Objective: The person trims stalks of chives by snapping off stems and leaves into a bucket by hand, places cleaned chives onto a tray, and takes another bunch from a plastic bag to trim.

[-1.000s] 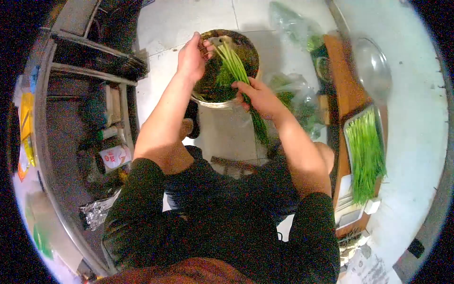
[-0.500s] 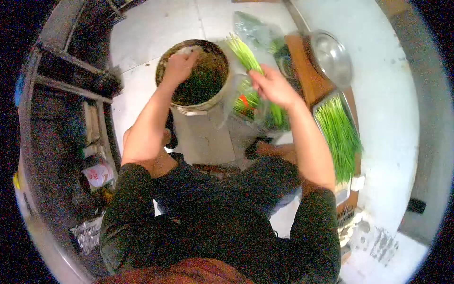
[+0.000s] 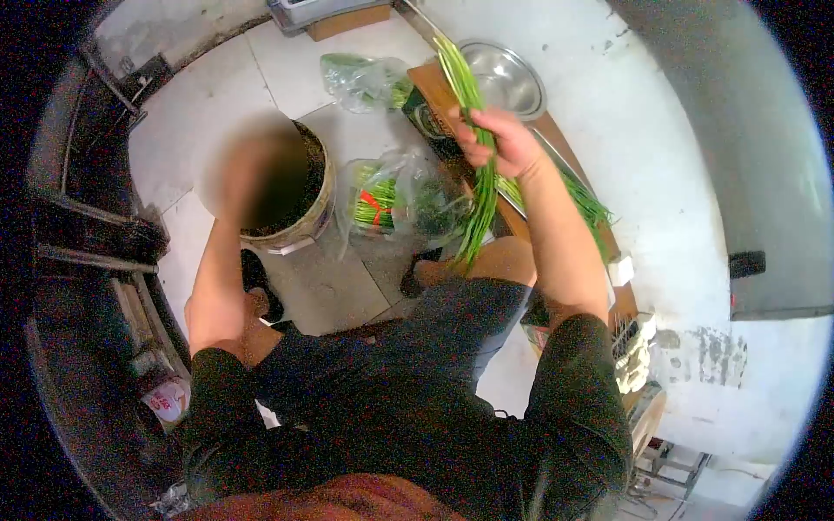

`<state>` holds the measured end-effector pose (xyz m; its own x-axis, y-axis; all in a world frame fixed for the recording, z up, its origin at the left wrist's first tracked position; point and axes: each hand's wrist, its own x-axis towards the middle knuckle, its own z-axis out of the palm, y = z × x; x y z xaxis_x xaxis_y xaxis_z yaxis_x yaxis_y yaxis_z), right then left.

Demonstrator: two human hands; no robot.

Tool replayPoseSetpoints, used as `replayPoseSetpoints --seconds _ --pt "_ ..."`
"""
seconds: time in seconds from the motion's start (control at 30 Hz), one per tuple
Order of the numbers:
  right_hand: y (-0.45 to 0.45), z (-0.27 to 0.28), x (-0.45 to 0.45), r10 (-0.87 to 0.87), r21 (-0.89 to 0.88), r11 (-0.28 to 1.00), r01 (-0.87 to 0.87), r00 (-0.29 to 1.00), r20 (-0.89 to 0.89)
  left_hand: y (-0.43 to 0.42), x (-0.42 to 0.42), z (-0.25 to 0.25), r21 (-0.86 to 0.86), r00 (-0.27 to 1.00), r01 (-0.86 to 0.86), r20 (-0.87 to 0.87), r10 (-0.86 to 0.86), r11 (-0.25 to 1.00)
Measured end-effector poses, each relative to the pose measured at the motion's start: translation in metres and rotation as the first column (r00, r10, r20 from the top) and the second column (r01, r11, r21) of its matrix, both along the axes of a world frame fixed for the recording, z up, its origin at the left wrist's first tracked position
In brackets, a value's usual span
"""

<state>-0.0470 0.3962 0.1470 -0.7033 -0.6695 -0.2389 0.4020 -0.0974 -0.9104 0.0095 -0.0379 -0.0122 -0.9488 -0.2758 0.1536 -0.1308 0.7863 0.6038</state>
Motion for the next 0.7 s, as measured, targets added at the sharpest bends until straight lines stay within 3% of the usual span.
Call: replayPoseSetpoints --seconds 0.07,0.13,0.2,0.3,0.37,0.47,0.5,0.53,0.63,0.7 --pt "0.027 0.025 -0.005 -0.113 0.265 0.954 0.141 0.987 -0.117 -0.010 0.004 -0.010 0.005 0.961 0.083 -0.265 -0.079 0.997" --pt "0.052 0.068 0.002 -0.132 0.392 0.878 0.275 0.926 -0.354 -0.003 0.013 -0.002 0.069 0.964 -0.008 -0.266 0.026 0.998" --pt "0.094 0.097 -0.002 -0.021 0.643 0.642 0.418 0.847 -0.531 -0.023 0.010 -0.014 0.049 0.994 0.100 -0.054 -0.097 0.994" --pt "0.148 0.116 0.005 0.118 0.786 0.306 0.537 0.798 -0.591 -0.012 0.014 0.004 -0.042 0.991 0.098 0.099 -0.093 0.994" --pt "0.188 0.098 0.006 0.174 0.826 0.152 0.543 0.808 -0.564 -0.001 0.017 0.012 -0.034 0.988 0.087 0.133 -0.082 0.996" --pt "0.252 0.045 0.001 0.373 0.819 0.009 0.573 0.758 -0.534 -0.005 0.015 -0.012 -0.055 0.991 0.126 -0.029 -0.128 0.991" --pt "0.261 0.030 0.003 0.431 0.803 -0.019 0.596 0.729 -0.531 0.004 0.017 0.002 -0.038 0.994 0.066 0.089 -0.062 0.997" --pt "0.263 0.021 0.002 0.410 0.847 -0.098 0.522 0.797 -0.443 0.005 0.018 -0.001 -0.039 0.992 0.084 0.092 -0.080 0.996" --pt "0.298 -0.037 -0.006 0.406 0.803 -0.078 0.590 0.755 -0.515 -0.004 0.021 -0.016 -0.017 0.982 0.174 0.081 -0.172 0.985" --pt "0.301 -0.066 -0.011 0.376 0.817 -0.045 0.575 0.767 -0.519 -0.011 0.020 -0.030 -0.027 0.975 0.143 0.174 -0.136 0.989"
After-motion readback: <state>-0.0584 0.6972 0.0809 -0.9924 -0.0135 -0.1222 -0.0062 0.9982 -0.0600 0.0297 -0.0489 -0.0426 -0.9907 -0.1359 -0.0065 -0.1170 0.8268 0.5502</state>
